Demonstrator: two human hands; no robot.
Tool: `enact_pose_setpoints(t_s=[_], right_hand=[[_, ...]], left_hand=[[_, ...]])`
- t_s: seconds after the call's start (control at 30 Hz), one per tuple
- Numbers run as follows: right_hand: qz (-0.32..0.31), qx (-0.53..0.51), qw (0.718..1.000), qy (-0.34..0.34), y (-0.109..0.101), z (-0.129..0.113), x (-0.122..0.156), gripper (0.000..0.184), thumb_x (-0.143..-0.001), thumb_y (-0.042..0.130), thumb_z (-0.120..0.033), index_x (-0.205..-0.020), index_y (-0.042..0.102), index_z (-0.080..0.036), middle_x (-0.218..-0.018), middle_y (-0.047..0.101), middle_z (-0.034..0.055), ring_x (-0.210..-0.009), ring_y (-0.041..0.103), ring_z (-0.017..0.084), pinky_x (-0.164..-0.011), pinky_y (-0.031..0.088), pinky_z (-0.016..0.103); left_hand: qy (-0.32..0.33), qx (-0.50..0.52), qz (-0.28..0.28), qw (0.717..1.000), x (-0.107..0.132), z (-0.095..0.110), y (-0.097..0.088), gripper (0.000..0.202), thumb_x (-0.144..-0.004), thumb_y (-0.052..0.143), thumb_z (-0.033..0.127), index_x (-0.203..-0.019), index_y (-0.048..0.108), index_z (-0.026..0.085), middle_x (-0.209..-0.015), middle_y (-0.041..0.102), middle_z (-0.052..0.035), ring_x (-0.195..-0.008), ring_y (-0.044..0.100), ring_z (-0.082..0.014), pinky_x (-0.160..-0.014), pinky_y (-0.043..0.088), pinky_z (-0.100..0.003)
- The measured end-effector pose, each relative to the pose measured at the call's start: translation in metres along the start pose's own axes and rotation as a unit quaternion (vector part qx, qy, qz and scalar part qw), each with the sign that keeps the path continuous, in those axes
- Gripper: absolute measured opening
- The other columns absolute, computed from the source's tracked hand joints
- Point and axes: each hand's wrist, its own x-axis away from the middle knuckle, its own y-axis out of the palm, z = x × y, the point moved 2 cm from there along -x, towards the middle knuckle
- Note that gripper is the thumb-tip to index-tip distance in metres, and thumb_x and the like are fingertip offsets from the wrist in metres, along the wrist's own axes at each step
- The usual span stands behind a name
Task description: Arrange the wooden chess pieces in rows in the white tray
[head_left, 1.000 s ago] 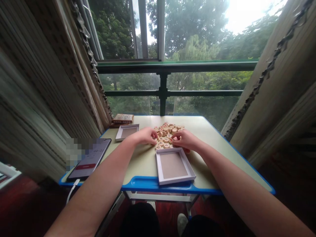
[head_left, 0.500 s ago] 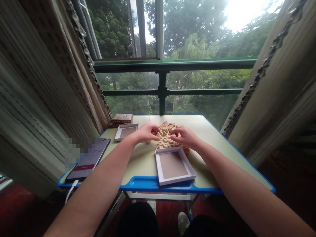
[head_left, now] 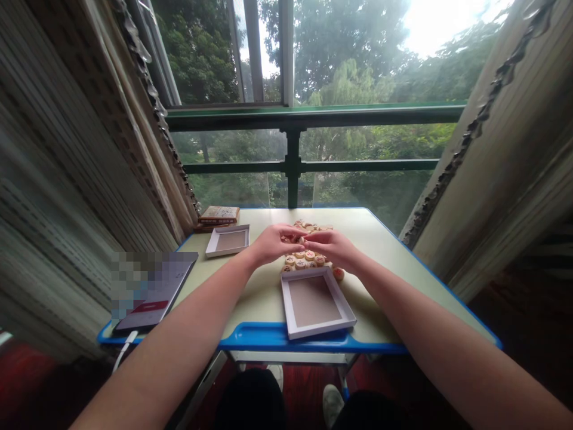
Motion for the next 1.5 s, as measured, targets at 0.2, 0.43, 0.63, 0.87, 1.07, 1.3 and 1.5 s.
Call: enact_pose_setpoints(t_s=[0.2, 0.43, 0.63, 0.87, 1.07, 1.3, 1.5], right_hand=[[0.049, -0.043, 0.998, 0.019, -0.008, 0.003, -0.003, 0.028, -0.071, 0.067, -0.033, -0.096, 0.068, -0.018, -0.089, 0.07, 0.0053, -0.081, 0.063, 0.017, -0.071, 0.048, 0.028], [0.126, 0.298, 0.946, -0.002, -0.019, 0.012, -0.008, 0.018, -0.079, 0.058, -0.025, -0.093, 0.068, -0.02, -0.085, 0.07, 0.0045, -0.088, 0.056, 0.02, -0.075, 0.043, 0.031], [0.074, 0.367, 0.927, -0.034, -0.017, 0.028, -0.015, 0.011, -0.076, 0.06, -0.021, -0.078, 0.071, -0.021, -0.084, 0.07, 0.0028, -0.085, 0.054, 0.019, -0.079, 0.04, 0.03], [0.077, 0.385, 0.919, -0.022, -0.015, 0.032, -0.017, 0.019, -0.072, 0.057, -0.016, -0.078, 0.074, -0.022, -0.087, 0.069, 0.0037, -0.087, 0.053, 0.02, -0.082, 0.039, 0.03], [0.056, 0.397, 0.916, -0.017, -0.016, 0.03, -0.015, 0.022, -0.075, 0.053, -0.019, -0.08, 0.074, -0.021, -0.089, 0.07, 0.0038, -0.089, 0.051, 0.02, -0.082, 0.037, 0.029], [0.01, 0.408, 0.912, -0.038, -0.018, 0.019, -0.011, 0.016, -0.072, 0.061, -0.028, -0.078, 0.074, -0.022, -0.091, 0.067, 0.005, -0.093, 0.049, 0.023, -0.082, 0.037, 0.032], [0.009, 0.409, 0.911, -0.053, -0.021, 0.023, -0.013, 0.019, -0.076, 0.056, -0.028, -0.081, 0.073, -0.021, -0.094, 0.068, 0.0056, -0.09, 0.051, 0.022, -0.085, 0.037, 0.033]], left_hand=[[-0.048, -0.13, 0.067, 0.988, -0.001, 0.001, -0.018, 0.041, -0.062, 0.072, 0.033, -0.098, 0.071, 0.013, -0.092, 0.063, -0.0071, -0.072, 0.057, -0.0138, -0.066, 0.048, -0.027], [-0.165, -0.31, -0.005, 0.936, 0.002, -0.009, -0.03, 0.036, -0.058, 0.071, 0.034, -0.089, 0.071, 0.016, -0.084, 0.069, -0.0055, -0.074, 0.061, -0.0182, -0.065, 0.045, -0.025], [-0.196, -0.321, -0.114, 0.92, 0.009, 0.003, -0.023, 0.031, -0.053, 0.071, 0.03, -0.081, 0.07, 0.018, -0.087, 0.069, -0.0043, -0.074, 0.061, -0.0185, -0.058, 0.042, -0.022], [-0.205, -0.331, -0.127, 0.912, 0.008, -0.003, -0.023, 0.034, -0.052, 0.069, 0.028, -0.085, 0.07, 0.019, -0.089, 0.068, -0.0038, -0.075, 0.061, -0.019, -0.058, 0.041, -0.021], [-0.196, -0.337, -0.144, 0.91, 0.009, -0.002, -0.022, 0.04, -0.053, 0.069, 0.028, -0.092, 0.069, 0.019, -0.093, 0.067, -0.0039, -0.08, 0.061, -0.0197, -0.06, 0.041, -0.021], [-0.178, -0.304, -0.181, 0.918, 0.011, 0.001, -0.025, 0.043, -0.052, 0.072, 0.032, -0.093, 0.068, 0.019, -0.091, 0.067, -0.0032, -0.081, 0.06, -0.0194, -0.062, 0.042, -0.022], [-0.152, -0.29, -0.101, 0.94, 0.005, -0.002, -0.027, 0.03, -0.067, 0.063, 0.035, -0.091, 0.069, 0.017, -0.089, 0.067, -0.0049, -0.079, 0.06, -0.0188, -0.068, 0.044, -0.024]])
